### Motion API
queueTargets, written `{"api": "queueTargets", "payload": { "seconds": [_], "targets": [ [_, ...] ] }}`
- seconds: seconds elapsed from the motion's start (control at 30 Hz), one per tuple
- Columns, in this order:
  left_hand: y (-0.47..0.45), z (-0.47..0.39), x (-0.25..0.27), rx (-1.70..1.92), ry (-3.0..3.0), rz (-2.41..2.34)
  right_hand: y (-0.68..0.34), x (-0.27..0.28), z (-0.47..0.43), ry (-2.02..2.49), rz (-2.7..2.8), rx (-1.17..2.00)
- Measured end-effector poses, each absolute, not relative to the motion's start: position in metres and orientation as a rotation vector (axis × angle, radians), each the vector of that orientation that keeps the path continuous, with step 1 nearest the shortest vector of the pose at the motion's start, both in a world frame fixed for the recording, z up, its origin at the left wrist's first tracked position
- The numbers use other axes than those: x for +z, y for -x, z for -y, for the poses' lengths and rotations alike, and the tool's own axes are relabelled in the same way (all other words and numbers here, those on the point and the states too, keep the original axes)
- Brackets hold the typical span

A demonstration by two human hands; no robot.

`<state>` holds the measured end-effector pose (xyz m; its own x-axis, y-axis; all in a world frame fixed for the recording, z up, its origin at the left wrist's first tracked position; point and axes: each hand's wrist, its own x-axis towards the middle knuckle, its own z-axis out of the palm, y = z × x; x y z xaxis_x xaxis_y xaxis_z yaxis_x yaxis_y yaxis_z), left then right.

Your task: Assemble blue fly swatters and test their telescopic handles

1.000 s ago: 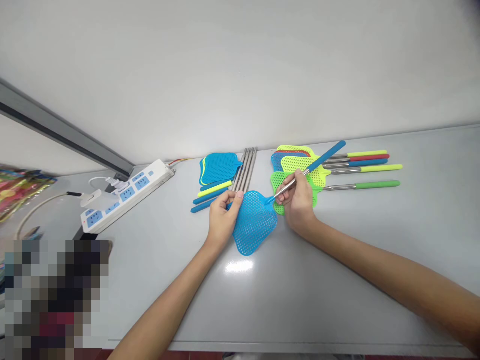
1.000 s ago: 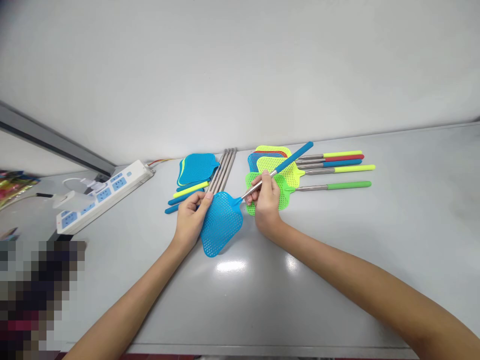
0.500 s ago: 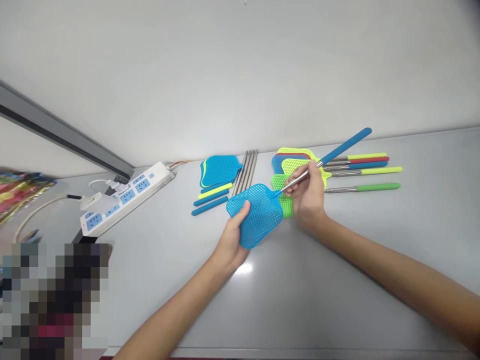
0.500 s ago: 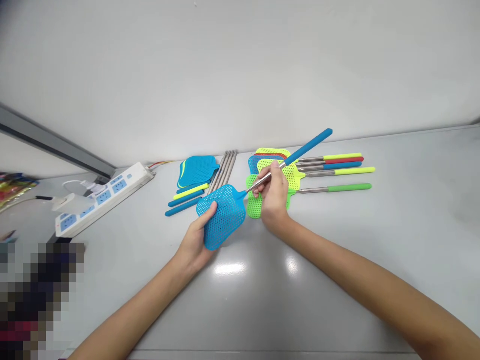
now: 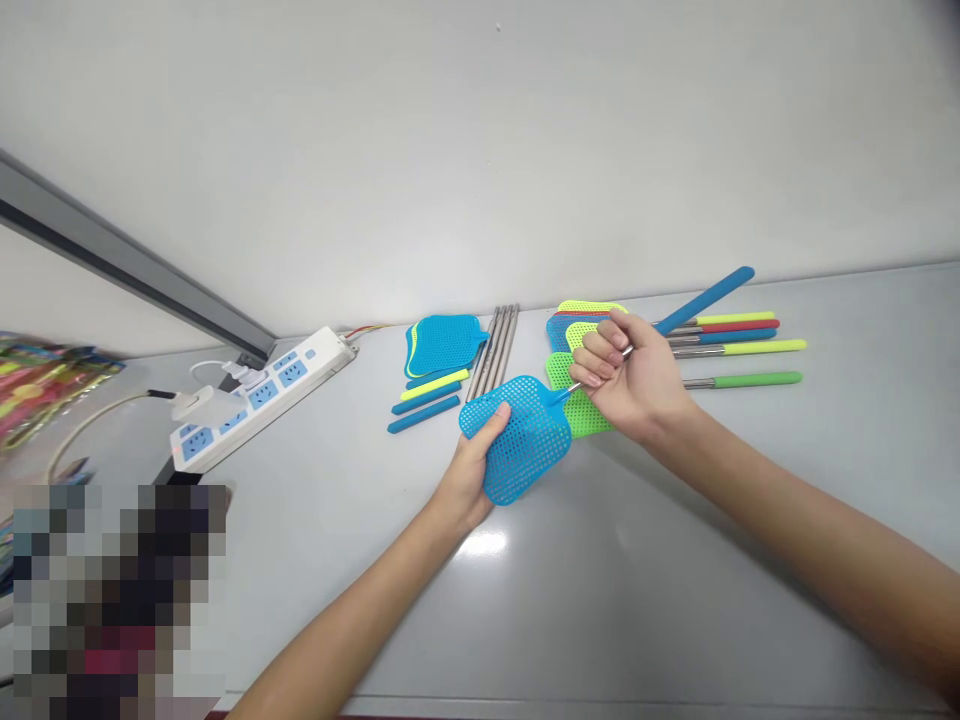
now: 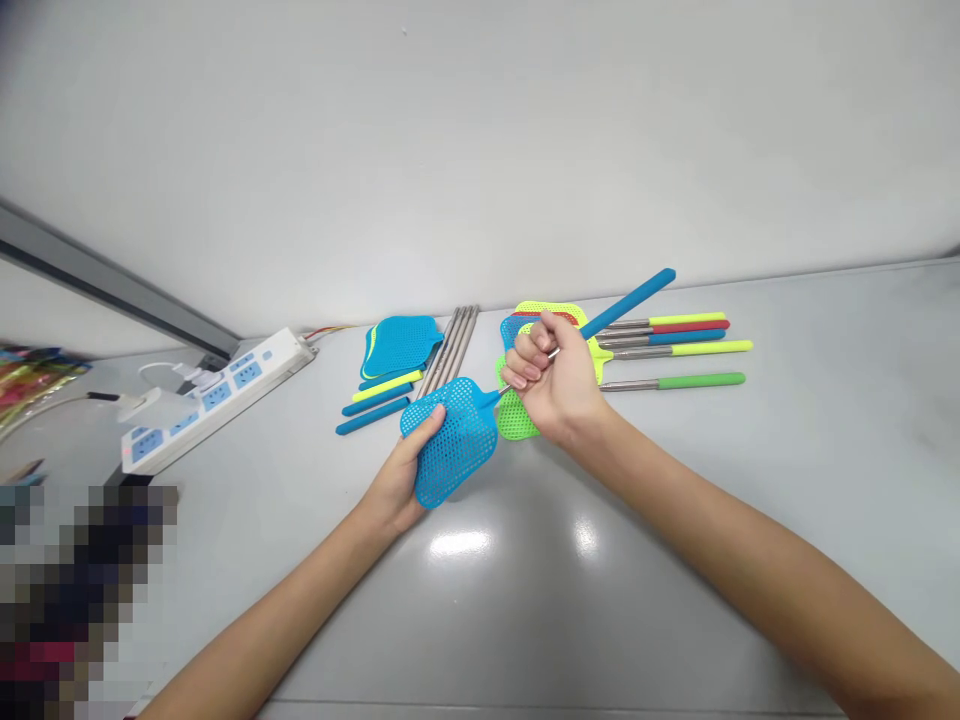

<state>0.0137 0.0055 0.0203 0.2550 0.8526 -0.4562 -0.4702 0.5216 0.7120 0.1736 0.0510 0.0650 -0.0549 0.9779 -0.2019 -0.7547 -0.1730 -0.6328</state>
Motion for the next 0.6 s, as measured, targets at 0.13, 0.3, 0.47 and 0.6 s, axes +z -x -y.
{"api": "queueTargets", "payload": {
  "seconds": [0.13, 0.3, 0.47, 0.6],
  "targets": [
    [-0.014, -0.005, 0.020, 0.982, -0.522, -0.962, -0.166, 0.063, -0.044, 0.674, 0.378, 1.572],
    [-0.014, -0.004, 0.020, 1.007, -0.544, -0.956, -0.163, 0.062, -0.041, 0.635, 0.324, 1.554],
    [-0.014, -0.003, 0.020, 1.007, -0.554, -0.985, -0.164, 0.059, -0.041, 0.652, 0.319, 1.536],
    [-0.015, -0.002, 0.019, 1.011, -0.562, -1.001, -0.162, 0.056, -0.038, 0.655, 0.316, 1.507]
  ]
}}
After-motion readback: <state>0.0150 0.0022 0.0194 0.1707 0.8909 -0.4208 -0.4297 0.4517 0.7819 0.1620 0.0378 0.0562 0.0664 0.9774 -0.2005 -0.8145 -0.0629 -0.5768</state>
